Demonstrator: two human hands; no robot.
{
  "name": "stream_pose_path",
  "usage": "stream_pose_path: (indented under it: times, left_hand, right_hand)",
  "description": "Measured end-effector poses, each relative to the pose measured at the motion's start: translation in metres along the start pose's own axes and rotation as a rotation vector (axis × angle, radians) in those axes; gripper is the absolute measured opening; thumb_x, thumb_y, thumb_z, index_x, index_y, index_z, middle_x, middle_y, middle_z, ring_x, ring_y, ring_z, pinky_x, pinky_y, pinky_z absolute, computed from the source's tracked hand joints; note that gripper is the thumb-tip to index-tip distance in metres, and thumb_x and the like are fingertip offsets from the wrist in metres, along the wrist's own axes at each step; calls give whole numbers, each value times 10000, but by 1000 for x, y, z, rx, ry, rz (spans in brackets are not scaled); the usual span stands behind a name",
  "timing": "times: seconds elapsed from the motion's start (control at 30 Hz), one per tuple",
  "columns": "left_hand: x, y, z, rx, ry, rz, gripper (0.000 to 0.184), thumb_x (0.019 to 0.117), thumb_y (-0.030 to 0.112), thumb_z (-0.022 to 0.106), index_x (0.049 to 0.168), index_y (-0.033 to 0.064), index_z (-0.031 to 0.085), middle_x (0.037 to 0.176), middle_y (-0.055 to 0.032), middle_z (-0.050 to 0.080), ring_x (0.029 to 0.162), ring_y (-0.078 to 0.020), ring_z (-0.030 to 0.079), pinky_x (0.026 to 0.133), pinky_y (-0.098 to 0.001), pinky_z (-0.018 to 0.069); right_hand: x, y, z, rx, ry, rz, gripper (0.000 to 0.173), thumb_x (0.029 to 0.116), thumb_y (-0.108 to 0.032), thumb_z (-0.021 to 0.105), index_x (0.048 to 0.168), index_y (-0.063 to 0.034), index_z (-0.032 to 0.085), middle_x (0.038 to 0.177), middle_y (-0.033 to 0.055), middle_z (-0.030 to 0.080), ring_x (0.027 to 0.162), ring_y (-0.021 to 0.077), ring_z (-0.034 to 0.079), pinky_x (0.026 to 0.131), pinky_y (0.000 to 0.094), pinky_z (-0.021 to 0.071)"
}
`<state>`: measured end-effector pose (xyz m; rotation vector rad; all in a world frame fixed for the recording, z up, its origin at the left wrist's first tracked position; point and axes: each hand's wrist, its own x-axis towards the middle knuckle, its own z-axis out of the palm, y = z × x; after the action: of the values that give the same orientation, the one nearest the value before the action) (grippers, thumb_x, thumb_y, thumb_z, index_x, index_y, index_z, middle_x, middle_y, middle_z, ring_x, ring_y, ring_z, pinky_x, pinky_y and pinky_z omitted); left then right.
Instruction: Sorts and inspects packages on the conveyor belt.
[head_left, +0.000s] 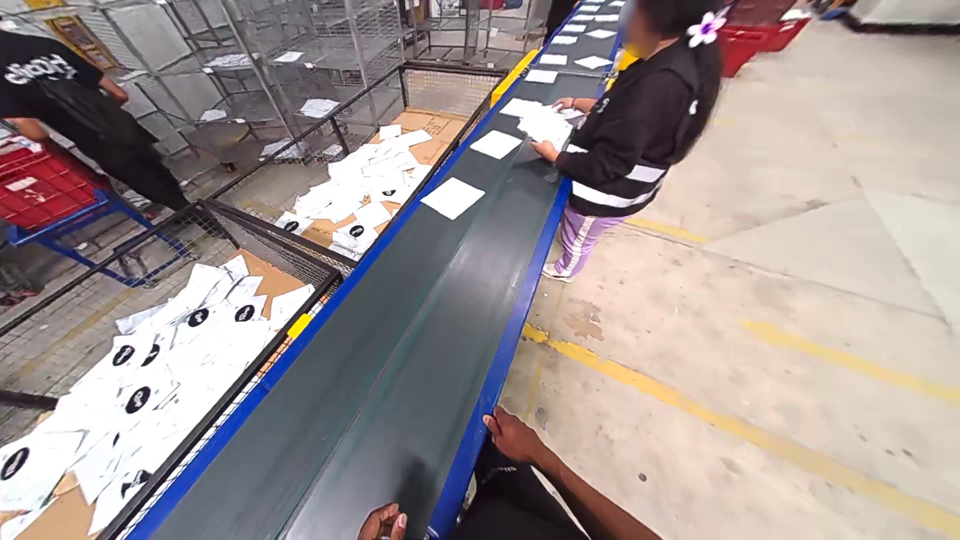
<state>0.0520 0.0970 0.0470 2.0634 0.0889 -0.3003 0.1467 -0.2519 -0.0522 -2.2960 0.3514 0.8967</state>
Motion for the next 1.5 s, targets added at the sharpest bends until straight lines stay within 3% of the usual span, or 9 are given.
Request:
stream_pose_path:
  times: [0.23, 0.57, 0.7, 0.83, 1.03, 1.17, 1.27, 1.4, 1.5]
  left_hand:
    - [-3, 1, 1, 6, 20, -6, 308, 985, 190, 663, 1170, -55, 672, 1061, -171, 725, 924, -195, 730, 855, -383, 619]
    - [3, -8, 9, -16, 56, 42, 272, 961, 211, 684, 1153, 19, 704, 1060, -83, 742, 905, -127, 735, 825, -323, 636]
    - [32, -1, 15, -23, 62, 118, 291, 957, 277, 690, 1145, 57, 720, 1154, -72, 714, 1005, -136, 714, 834, -336, 637]
    - [101, 26, 12, 77, 20, 210, 365, 976, 306, 666, 1237, 52, 691, 1351, -123, 628, 1225, -203, 633, 958, -409, 600]
    - [265, 64, 9, 363, 69, 385, 526, 1019, 378, 574, 1413, 28, 574, 1538, -183, 475, 1452, -288, 436, 1195, -473, 391]
    - [369, 51, 9, 581, 52, 313, 654, 1010, 396, 558, 1517, -1, 442, 1619, -236, 334, 1528, -364, 287, 1246, -469, 294]
    - [407, 19, 6, 674, 111, 189, 802, 998, 495, 527, 1589, -1, 307, 1671, -272, 166, 1550, -447, 160, 1263, -537, 197]
    - [377, -28, 6, 807, 145, 145, 775, 1023, 636, 325, 1576, 99, 398, 1681, -226, 190, 1555, -453, 131, 1234, -652, 122]
    - [303, -39, 9, 738, 193, 281, 637, 1045, 556, 396, 1362, 64, 646, 1518, -234, 489, 1471, -420, 376, 1223, -640, 225]
  right_hand:
    - [-5, -3, -3, -17, -17, 1, 537, 1077, -522, 326, 1296, -82, 543, 1101, 172, 692, 1043, 352, 695, 833, 612, 549]
    - [-1, 2, 0, 17, -8, -11, 519, 1075, -533, 329, 1248, -98, 553, 1013, 140, 697, 957, 323, 706, 797, 588, 557]
    - [-1, 1, -1, 21, -17, 0, 516, 1075, -530, 329, 1237, -93, 551, 997, 140, 694, 951, 329, 703, 792, 588, 554]
    - [-1, -2, -2, 27, -30, 10, 528, 1074, -536, 334, 1247, -89, 557, 993, 141, 704, 947, 332, 709, 793, 598, 560]
    - [-5, -8, -8, -4, -58, 50, 532, 1078, -538, 321, 1274, -94, 539, 1042, 152, 703, 989, 341, 707, 813, 603, 555]
    - [-7, -10, -7, -29, -55, 66, 530, 1081, -534, 317, 1295, -95, 525, 1090, 181, 697, 1027, 376, 704, 814, 622, 551]
    - [-6, -9, -7, -30, -50, 65, 529, 1083, -537, 311, 1288, -99, 523, 1100, 182, 694, 1031, 382, 704, 808, 621, 553]
    - [-19, -28, -17, -190, -51, 112, 547, 1081, -551, 292, 1267, -114, 564, 1106, 176, 710, 1046, 388, 704, 813, 615, 553]
    - [-35, -63, -37, -313, 35, 14, 473, 1049, -528, 414, 1093, -129, 665, 1003, 154, 725, 951, 377, 712, 741, 610, 543]
